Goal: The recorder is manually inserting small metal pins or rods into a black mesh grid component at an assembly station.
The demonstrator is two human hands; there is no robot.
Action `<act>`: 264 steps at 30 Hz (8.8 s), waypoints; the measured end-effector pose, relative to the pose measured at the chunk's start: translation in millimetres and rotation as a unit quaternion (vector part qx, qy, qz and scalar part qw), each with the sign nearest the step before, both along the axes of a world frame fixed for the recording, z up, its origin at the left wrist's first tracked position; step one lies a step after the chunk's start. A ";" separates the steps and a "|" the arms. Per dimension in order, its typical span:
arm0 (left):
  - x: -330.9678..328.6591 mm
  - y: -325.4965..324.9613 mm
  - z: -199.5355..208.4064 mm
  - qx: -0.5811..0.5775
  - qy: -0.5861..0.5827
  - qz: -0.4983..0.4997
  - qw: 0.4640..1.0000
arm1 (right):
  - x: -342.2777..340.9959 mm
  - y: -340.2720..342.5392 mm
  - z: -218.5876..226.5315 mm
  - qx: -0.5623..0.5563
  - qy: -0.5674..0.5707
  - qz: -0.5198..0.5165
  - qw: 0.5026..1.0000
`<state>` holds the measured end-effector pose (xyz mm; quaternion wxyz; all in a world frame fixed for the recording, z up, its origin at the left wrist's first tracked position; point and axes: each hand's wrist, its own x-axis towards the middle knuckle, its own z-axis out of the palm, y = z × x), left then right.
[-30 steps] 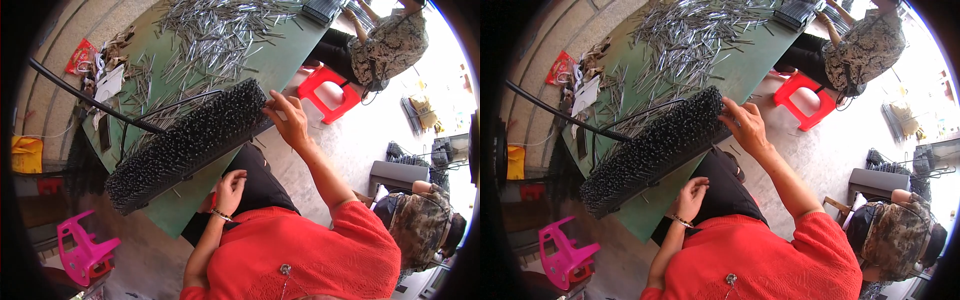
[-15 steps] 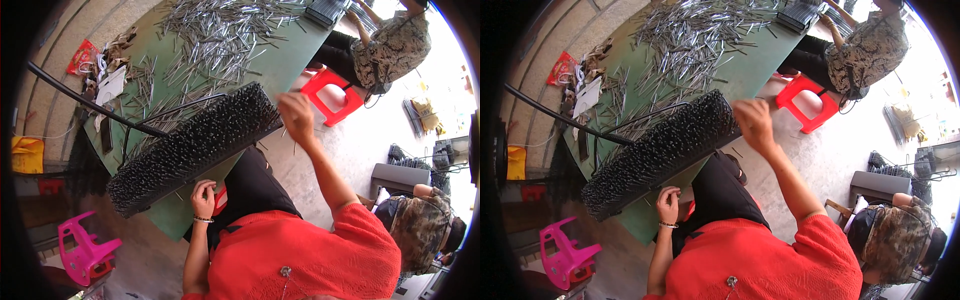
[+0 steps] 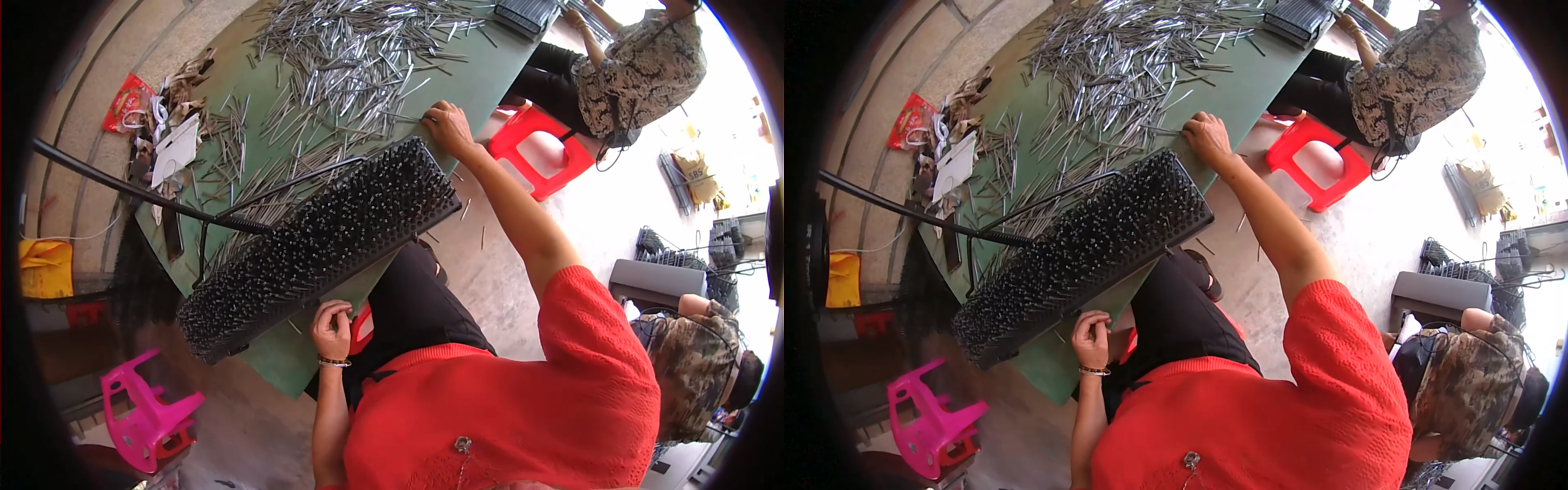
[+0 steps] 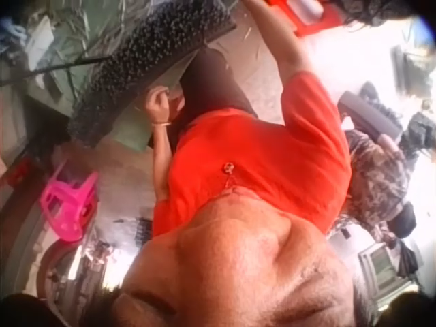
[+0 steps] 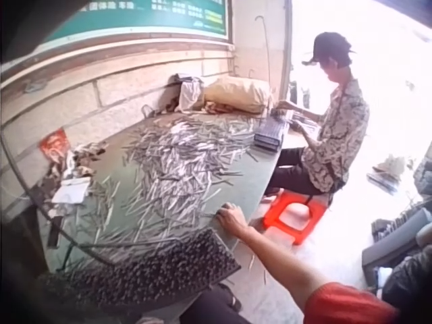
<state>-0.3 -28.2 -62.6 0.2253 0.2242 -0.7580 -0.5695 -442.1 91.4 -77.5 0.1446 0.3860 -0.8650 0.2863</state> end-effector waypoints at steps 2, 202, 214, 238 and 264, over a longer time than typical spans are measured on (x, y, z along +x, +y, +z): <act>-0.6 0.0 0.1 -0.006 -0.001 -0.004 1.000 | 2.6 8.9 10.5 -0.032 -0.032 0.006 0.999; 656.2 -830.7 103.3 0.108 -0.336 -0.205 0.913 | 635.6 -338.9 327.9 -0.319 -0.433 -0.373 0.756; 493.2 -932.7 14.9 0.113 -0.369 -0.399 0.832 | 853.5 -355.9 307.3 -0.493 -0.377 -0.409 0.669; 607.2 -264.3 438.2 0.151 -0.068 -0.950 0.266 | 1274.5 -428.3 164.2 -0.465 -0.378 -0.561 0.571; 710.5 -530.6 479.2 0.302 -0.087 -0.844 0.435 | 1329.1 -561.5 109.0 -0.178 -0.275 -0.381 0.864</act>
